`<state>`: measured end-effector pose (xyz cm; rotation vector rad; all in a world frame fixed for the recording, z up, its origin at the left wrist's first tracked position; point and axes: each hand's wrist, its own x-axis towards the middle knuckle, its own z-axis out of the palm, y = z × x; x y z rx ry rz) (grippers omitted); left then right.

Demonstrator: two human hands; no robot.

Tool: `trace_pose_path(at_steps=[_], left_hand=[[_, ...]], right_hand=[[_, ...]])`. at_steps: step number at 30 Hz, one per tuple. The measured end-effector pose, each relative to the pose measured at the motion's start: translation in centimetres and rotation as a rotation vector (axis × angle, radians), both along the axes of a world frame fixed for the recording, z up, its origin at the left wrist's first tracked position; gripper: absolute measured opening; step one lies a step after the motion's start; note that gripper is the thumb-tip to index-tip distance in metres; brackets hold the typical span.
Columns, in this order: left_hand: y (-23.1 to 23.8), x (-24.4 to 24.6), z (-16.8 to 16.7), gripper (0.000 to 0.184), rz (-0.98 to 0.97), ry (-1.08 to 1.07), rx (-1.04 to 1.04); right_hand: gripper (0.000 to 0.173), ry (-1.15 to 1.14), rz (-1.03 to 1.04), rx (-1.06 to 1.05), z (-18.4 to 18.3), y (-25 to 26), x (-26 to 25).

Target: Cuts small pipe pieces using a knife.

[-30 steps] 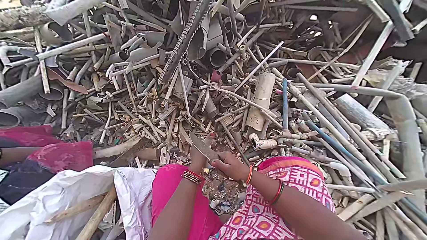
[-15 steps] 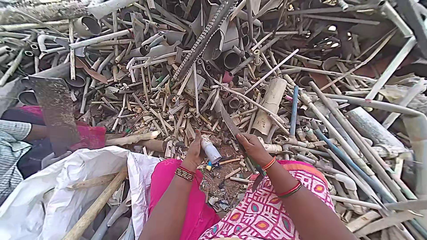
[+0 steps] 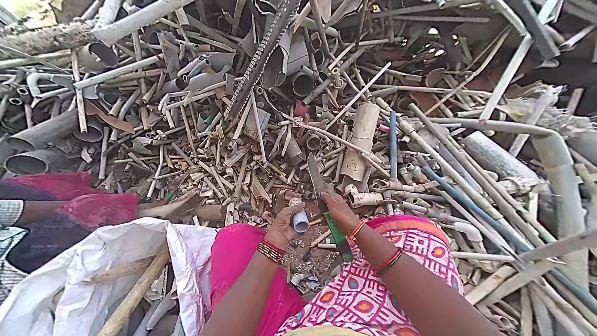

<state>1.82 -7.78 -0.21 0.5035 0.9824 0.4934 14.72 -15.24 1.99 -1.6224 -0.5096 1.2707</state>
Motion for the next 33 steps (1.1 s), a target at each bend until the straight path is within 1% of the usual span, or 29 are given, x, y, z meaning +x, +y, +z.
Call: trace_pose_path(at_steps=[2, 3, 5, 6, 7, 8, 9, 10, 11, 12, 13, 15, 17, 18, 20, 21, 23, 25, 27, 30, 33], left_hand=[[-1.1, 0.5, -0.2, 0.009, -0.054, 0.014, -0.018], [-1.5, 0.7, -0.4, 0.012, -0.055, 0.019, -0.024], [-1.5, 0.9, -0.8, 0.027, -0.082, 0.069, -0.017], [-1.4, 0.9, -0.7, 0.039, -0.128, 0.121, -0.003], [-1.3, 0.9, -0.6, 0.046, -0.184, 0.184, 0.033], [-1.2, 0.8, -0.7, 0.049, -0.235, 0.22, 0.088], [-1.2, 0.6, -0.9, 0.05, -0.271, 0.249, 0.163], [-1.2, 0.5, -1.1, 0.047, -0.293, 0.28, 0.238], [-1.1, 0.5, -1.3, 0.043, -0.302, 0.316, 0.309], [-1.0, 0.4, -1.4, 0.04, -0.308, 0.356, 0.38], [-0.8, 0.3, -1.5, 0.043, -0.326, 0.39, 0.436], [-0.4, 0.2, -1.6, 0.054, -0.361, 0.457, 0.517], [0.0, 0.1, -1.6, 0.063, -0.38, 0.501, 0.546], [0.1, 0.0, -1.7, 0.063, -0.384, 0.517, 0.562], [0.3, -0.2, -1.8, 0.056, -0.404, 0.57, 0.637], [0.5, -0.3, -1.6, 0.055, -0.427, 0.627, 0.702], [0.8, -0.6, -0.6, 0.055, -0.505, 0.766, 0.814], [0.7, -0.7, 0.9, 0.055, -0.63, 0.911, 0.865], [-0.1, -0.5, 1.8, 0.055, -0.714, 0.994, 0.89], [-0.4, -0.9, 1.9, 0.053, -0.757, 1.04, 0.903], [0.2, -0.9, 2.7, 0.052, -0.804, 1.076, 0.863]], right_hand=[[0.031, -0.131, 0.058, 0.013, -1.0, 0.1, 1.3], [0.034, -0.259, 0.131, -0.006, -1.4, 0.0, 2.1], [0.069, -0.57, 0.314, -0.164, -0.8, 0.0, 3.3], [0.077, -0.703, 0.395, -0.274, 0.0, -0.1, 3.7], [0.075, -0.811, 0.449, -0.369, 0.7, -0.2, 3.9], [0.065, -0.879, 0.474, -0.433, 1.5, -0.4, 4.2], [0.055, -0.899, 0.484, -0.47, 2.1, -0.7, 4.5], [0.049, -0.894, 0.492, -0.484, 2.7, -0.9, 4.9], [0.047, -0.88, 0.512, -0.465, 2.9, -1.3, 5.5], [0.046, -0.864, 0.557, -0.422, 3.1, -1.7, 5.9], [0.046, -0.855, 0.613, -0.35, 3.0, -2.1, 6.2], [0.043, -0.883, 0.714, -0.193, 2.5, -2.5, 5.8], [0.041, -1.01, 0.744, -0.161, 2.4, -2.5, 3.3], [0.042, -1.125, 0.73, -0.157, 2.3, -2.5, 1.6], [0.049, -1.298, 0.697, -0.115, 1.2, -2.6, -1.0], [0.051, -1.348, 0.694, -0.102, 0.5, -2.4, -1.7], [0.049, -1.415, 0.654, -0.048, -0.8, -1.3, -1.9], [0.052, -1.354, 0.696, -0.202, 0.0, 0.4, -1.8], [0.053, -1.295, 0.71, -0.331, 0.5, 1.5, -1.6], [0.056, -1.283, 0.745, -0.376, 0.8, 1.1, -1.8], [0.053, -1.254, 0.692, -0.398, 1.7, 0.9, -1.7]])
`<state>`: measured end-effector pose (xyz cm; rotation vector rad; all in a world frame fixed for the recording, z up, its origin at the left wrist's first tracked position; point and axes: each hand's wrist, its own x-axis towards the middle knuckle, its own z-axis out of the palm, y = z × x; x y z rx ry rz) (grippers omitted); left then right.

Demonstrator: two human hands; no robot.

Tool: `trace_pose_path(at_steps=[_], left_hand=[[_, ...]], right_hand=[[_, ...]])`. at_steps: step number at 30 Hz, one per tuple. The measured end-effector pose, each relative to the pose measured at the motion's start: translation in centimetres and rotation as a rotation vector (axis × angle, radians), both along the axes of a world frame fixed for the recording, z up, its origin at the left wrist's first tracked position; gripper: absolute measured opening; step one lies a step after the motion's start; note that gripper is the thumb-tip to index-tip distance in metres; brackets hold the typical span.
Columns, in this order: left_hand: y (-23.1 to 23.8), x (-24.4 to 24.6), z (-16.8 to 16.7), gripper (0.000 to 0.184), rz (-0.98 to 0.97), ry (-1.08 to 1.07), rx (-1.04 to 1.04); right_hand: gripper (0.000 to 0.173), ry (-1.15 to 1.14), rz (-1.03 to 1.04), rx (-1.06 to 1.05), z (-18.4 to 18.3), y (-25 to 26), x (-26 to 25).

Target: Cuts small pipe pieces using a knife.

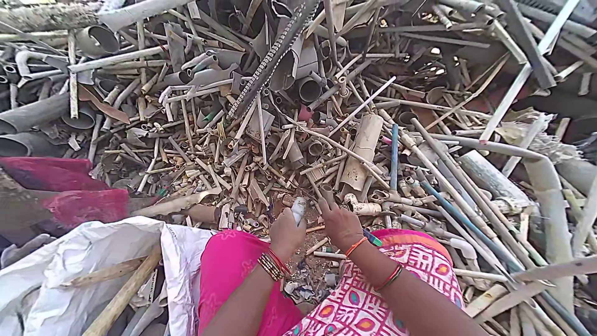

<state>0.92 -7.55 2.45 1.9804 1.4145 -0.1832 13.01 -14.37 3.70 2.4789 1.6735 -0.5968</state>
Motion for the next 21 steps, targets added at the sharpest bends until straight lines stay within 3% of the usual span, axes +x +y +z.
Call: trace_pose_path(at_steps=[3, 9, 21], left_hand=[[0.2, 0.0, 0.0, 0.051, -0.005, -0.014, -0.01], [0.5, -0.2, -0.4, 0.05, 0.03, -0.098, 0.062], [0.2, 0.8, -0.7, 0.056, -0.012, 0.016, 0.125]], right_hand=[[0.046, 0.021, -0.004, 0.045, 0.5, 0.4, -0.2], [0.039, 0.117, 0.038, -0.074, 0.8, 0.9, -0.2], [0.041, 0.323, 0.007, -0.013, -0.3, 1.7, 2.4]])
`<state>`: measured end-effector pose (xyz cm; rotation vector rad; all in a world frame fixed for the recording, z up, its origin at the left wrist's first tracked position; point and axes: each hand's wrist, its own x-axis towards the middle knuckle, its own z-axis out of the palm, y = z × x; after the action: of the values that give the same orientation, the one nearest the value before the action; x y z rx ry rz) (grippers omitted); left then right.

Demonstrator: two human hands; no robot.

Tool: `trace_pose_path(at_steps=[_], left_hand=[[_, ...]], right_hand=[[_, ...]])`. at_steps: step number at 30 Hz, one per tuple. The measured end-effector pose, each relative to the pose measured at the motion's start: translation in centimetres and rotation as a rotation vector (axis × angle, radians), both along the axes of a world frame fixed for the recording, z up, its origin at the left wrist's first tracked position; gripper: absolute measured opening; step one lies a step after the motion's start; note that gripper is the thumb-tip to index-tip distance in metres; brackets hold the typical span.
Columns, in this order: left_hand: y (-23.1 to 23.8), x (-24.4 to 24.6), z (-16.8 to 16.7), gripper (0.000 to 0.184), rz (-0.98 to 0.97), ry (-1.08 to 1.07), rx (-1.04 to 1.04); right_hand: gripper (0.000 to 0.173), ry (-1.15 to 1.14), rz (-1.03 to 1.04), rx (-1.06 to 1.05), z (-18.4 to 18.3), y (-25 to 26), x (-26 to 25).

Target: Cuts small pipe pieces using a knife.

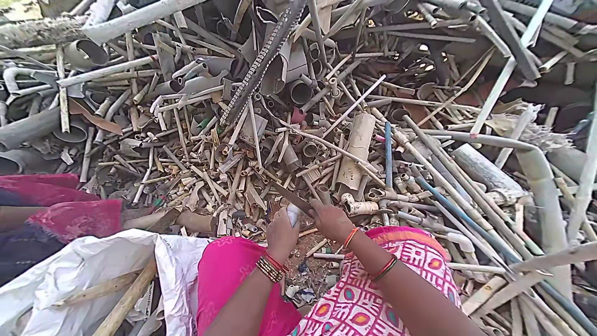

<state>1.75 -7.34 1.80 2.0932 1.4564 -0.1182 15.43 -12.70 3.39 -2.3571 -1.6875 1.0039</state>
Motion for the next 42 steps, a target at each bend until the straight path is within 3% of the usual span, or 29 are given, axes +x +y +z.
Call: trace_pose_path(at_steps=[6, 10, 14, 18, 21, 24, 27, 31, 34, 37, 40, 42], left_hand=[[-0.4, 0.2, -0.3, 0.06, 0.013, -0.031, 0.012], [0.2, -0.2, -1.8, 0.069, 0.127, -0.322, -0.179], [0.2, -0.3, -2.3, 0.058, 0.304, -0.641, -0.462], [-0.2, -0.4, -1.8, 0.047, 0.374, -0.75, -0.589], [0.1, -0.3, -2.2, 0.039, 0.411, -0.815, -0.638], [0.2, -0.3, -2.5, 0.038, 0.436, -0.83, -0.654], [0.3, -0.2, -2.5, 0.038, 0.396, -0.819, -0.585], [0.1, -0.2, -2.9, 0.047, 0.306, -0.708, -0.467], [0.1, 0.0, -2.7, 0.051, 0.297, -0.672, -0.41], [0.1, -0.1, -2.5, 0.048, 0.324, -0.659, -0.44], [0.4, -0.1, -2.5, 0.043, 0.367, -0.733, -0.488], [0.5, -0.2, -2.5, 0.039, 0.417, -0.778, -0.533]], right_hand=[[0.041, 0.011, -0.016, -0.012, 0.1, -0.5, 0.2], [0.041, -0.008, -0.046, 0.018, -0.4, -0.8, 0.6], [0.04, -0.025, 0.04, 0.036, -0.2, -1.6, 0.4], [0.039, -0.1, -0.006, 0.035, -0.5, -1.8, 0.3], [0.035, -0.099, 0.087, 0.039, -0.2, -1.9, 0.3], [0.039, -0.115, 0.006, -0.006, -0.4, -1.6, 0.7], [0.035, -0.115, 0.11, 0.014, 0.2, -1.9, 0.4], [0.04, -0.15, 0.042, 0.006, 0.0, -1.9, 0.4], [0.037, -0.146, 0.137, 0.079, -0.2, -2.3, -0.2], [0.043, -0.167, 0.042, -0.011, 0.0, -1.8, -0.1], [0.038, -0.152, 0.141, 0.087, -0.4, -2.2, -0.5], [0.04, -0.161, 0.079, 0.03, -0.9, -1.6, 0.1]])
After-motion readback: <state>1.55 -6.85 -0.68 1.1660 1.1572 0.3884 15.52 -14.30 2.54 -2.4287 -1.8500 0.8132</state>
